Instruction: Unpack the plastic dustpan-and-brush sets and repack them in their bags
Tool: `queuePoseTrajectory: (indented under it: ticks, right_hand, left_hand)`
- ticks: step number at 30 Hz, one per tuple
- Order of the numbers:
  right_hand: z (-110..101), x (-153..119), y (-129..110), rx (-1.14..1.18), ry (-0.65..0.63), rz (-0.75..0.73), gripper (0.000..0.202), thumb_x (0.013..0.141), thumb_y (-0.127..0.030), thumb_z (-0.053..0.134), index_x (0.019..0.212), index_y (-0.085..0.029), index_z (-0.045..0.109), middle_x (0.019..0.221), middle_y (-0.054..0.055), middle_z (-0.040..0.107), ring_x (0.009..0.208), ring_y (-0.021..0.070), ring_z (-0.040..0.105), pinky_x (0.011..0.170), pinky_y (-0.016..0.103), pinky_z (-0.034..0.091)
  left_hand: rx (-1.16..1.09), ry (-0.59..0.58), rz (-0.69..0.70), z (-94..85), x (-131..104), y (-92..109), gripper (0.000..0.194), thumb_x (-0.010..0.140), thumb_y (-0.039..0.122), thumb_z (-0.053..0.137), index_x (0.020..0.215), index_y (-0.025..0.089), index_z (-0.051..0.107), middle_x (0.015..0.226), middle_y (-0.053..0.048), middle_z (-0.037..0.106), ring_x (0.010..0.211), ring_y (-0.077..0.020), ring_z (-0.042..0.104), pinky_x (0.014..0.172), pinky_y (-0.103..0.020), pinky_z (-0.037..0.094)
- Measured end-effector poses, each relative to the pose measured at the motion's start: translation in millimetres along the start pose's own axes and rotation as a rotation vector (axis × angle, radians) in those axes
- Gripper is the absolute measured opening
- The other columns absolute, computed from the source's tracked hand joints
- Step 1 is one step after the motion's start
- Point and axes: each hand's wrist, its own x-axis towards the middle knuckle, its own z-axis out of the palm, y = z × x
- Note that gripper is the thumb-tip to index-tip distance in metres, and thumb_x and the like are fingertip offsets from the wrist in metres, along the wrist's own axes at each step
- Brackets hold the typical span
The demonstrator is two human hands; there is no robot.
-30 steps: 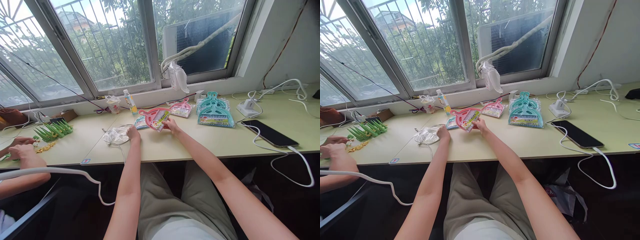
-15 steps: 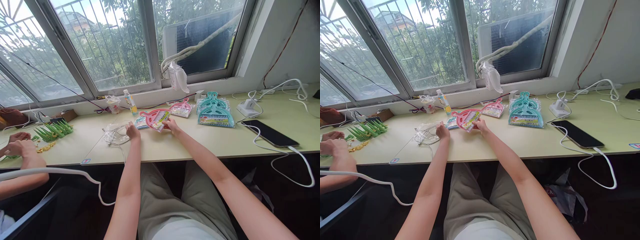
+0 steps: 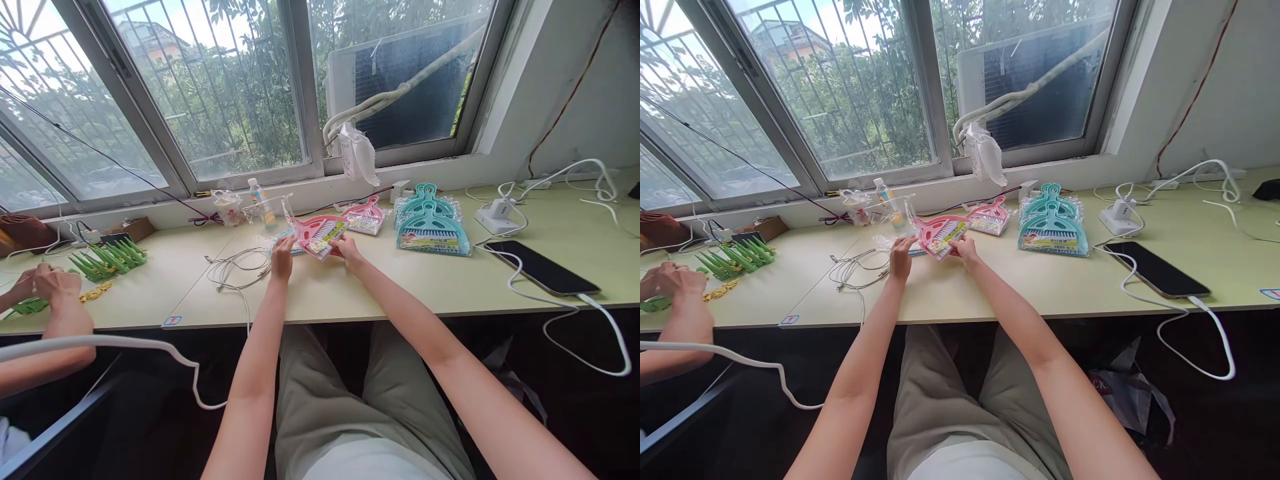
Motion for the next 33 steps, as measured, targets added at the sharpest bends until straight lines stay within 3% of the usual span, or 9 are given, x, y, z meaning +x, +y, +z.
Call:
queuePoseTrajectory:
  ticks: [5, 9, 12, 18, 24, 29, 31, 33]
  right_hand:
    - [-1.7, 4.2, 2.4, -0.008, 0.074, -0.006, 0.017, 0.082, -0.002, 0.064, 0.092, -0.015, 0.060, 0.087, 0.004, 0.074, 0.067, 0.0116, 0.070, 0.067, 0.025, 0.062]
    - [0.5, 2.9, 3.4, -0.032, 0.066, 0.013, 0.016, 0.081, -0.002, 0.064, 0.090, -0.015, 0.061, 0.088, 0.005, 0.075, 0.066, 0.0121, 0.070, 0.065, 0.024, 0.061]
    - [3.5, 0.1, 3.0, -0.062, 0.016, 0.023, 0.017, 0.081, -0.001, 0.064, 0.091, -0.014, 0.061, 0.085, 0.004, 0.075, 0.063, 0.0119, 0.069, 0.065, 0.025, 0.061]
    - [6.5, -5.1, 2.1, -0.123, -0.038, 0.041, 0.019, 0.080, -0.003, 0.067, 0.095, -0.014, 0.062, 0.082, 0.005, 0.075, 0.064, 0.0138, 0.070, 0.071, 0.030, 0.062]
    - [-0.8, 3.0, 3.4, -0.086, 0.062, -0.022, 0.025, 0.079, -0.004, 0.066, 0.101, -0.014, 0.062, 0.095, 0.006, 0.074, 0.071, 0.0127, 0.070, 0.067, 0.026, 0.062]
    - [-7.6, 6.4, -2.7, 0.065, 0.178, -0.072, 0.019, 0.080, -0.006, 0.065, 0.094, -0.017, 0.060, 0.095, 0.004, 0.073, 0.076, 0.0115, 0.070, 0.074, 0.026, 0.062]
    - [-9.4, 5.0, -6.8, 0.119, 0.184, -0.078, 0.016, 0.081, -0.006, 0.064, 0.091, -0.018, 0.059, 0.093, 0.003, 0.073, 0.076, 0.0109, 0.069, 0.077, 0.025, 0.062]
    - [-10.2, 2.9, -9.8, 0.143, 0.168, -0.071, 0.014, 0.083, -0.006, 0.063, 0.089, -0.018, 0.058, 0.092, 0.002, 0.073, 0.076, 0.0106, 0.069, 0.078, 0.025, 0.061]
  left_hand:
    - [0.007, -0.114, -0.025, 4.0, -0.1, 4.5, 0.065, 0.072, -0.011, 0.035, 0.120, 0.020, 0.065, 0.119, -0.007, 0.070, 0.121, -0.0231, 0.056, 0.102, -0.038, 0.044]
    - [-0.051, -0.053, -0.061, 5.3, 0.3, 10.8, 0.032, 0.092, 0.013, 0.044, 0.114, 0.021, 0.067, 0.118, -0.008, 0.070, 0.118, -0.0253, 0.058, 0.102, -0.041, 0.042]
    - [-0.075, -0.009, -0.084, 5.6, 1.6, 10.5, 0.022, 0.094, 0.024, 0.050, 0.102, 0.022, 0.070, 0.111, -0.007, 0.072, 0.113, -0.0254, 0.060, 0.102, -0.041, 0.042]
    - [-0.126, 0.055, -0.084, 6.8, 3.5, 3.8, 0.028, 0.086, 0.010, 0.053, 0.099, 0.021, 0.075, 0.106, -0.005, 0.074, 0.107, -0.0241, 0.061, 0.097, -0.038, 0.048]
    - [0.038, 0.161, -0.308, -0.7, 1.7, 1.7, 0.042, 0.082, 0.001, 0.042, 0.099, 0.020, 0.075, 0.108, -0.009, 0.073, 0.112, -0.0272, 0.059, 0.102, -0.044, 0.042]
    - [0.170, -0.011, -0.409, 2.8, 2.0, 1.6, 0.035, 0.083, 0.006, 0.042, 0.074, 0.020, 0.072, 0.082, -0.010, 0.074, 0.095, -0.0274, 0.065, 0.111, -0.048, 0.031]
    - [0.179, -0.080, -0.396, 6.9, 2.5, 2.2, 0.034, 0.084, 0.006, 0.039, 0.085, 0.019, 0.071, 0.077, -0.009, 0.073, 0.087, -0.0255, 0.068, 0.112, -0.047, 0.030]
    - [0.162, -0.110, -0.390, 9.8, 2.7, 2.5, 0.039, 0.085, 0.004, 0.039, 0.110, 0.016, 0.065, 0.080, -0.009, 0.073, 0.086, -0.0241, 0.069, 0.110, -0.044, 0.032]
